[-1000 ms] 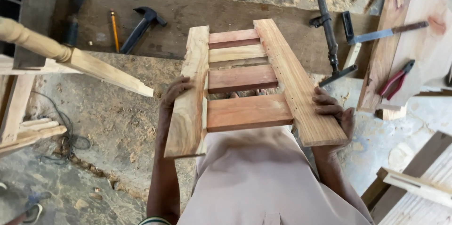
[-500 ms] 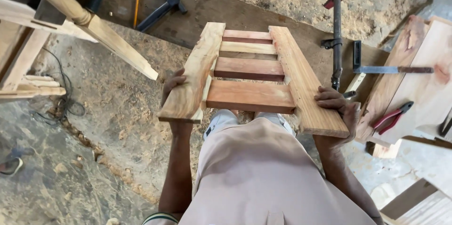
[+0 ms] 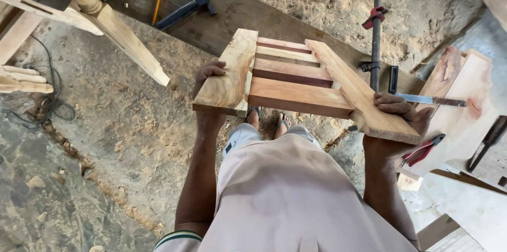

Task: The person assembles a wooden chair back on a workbench. They take nails from a wooden box, position a rail against the frame, drive nails with a hammer, tighten a bar clamp across the assembly, then lift and reposition the chair back to check the fit of its slats.

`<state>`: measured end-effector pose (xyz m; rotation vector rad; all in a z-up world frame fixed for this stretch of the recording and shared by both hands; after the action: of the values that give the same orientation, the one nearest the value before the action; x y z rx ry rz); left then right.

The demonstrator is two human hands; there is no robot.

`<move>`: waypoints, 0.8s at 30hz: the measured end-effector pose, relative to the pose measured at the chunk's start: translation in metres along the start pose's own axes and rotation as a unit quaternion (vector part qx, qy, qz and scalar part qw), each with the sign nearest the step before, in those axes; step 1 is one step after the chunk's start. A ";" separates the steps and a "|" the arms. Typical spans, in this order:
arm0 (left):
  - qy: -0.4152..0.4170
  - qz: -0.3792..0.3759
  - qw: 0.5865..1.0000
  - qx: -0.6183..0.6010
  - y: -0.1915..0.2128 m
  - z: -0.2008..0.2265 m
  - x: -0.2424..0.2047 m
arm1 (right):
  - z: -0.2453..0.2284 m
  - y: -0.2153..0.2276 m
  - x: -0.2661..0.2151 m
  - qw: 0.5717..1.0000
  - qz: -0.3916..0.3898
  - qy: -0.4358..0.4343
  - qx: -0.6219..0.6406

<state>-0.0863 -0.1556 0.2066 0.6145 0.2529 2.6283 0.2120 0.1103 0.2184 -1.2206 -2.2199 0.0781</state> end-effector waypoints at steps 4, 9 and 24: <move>-0.019 -0.012 1.000 0.004 0.001 0.002 0.012 | 0.011 0.015 -0.002 0.998 0.037 -0.005 0.051; -0.052 -0.041 0.998 -0.020 0.002 0.008 0.023 | 0.009 0.003 0.000 0.995 0.083 0.019 0.059; 0.105 -0.072 0.972 -0.199 0.014 -0.086 0.189 | 0.038 -0.131 0.163 0.988 -0.099 0.078 0.085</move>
<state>-0.2839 -0.0911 0.2060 0.1762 -0.1637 2.4985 0.0285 0.1719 0.3068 -0.8796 -2.1385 0.0873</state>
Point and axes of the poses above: each hand's wrist, its own x-axis towards the middle knuckle, its own y-axis out of the back of the hand, z = x × y, the point moved 5 cm from there along x, towards the middle knuckle, and after that the axes turned 14 degrees about x, right-handed, at the moved point
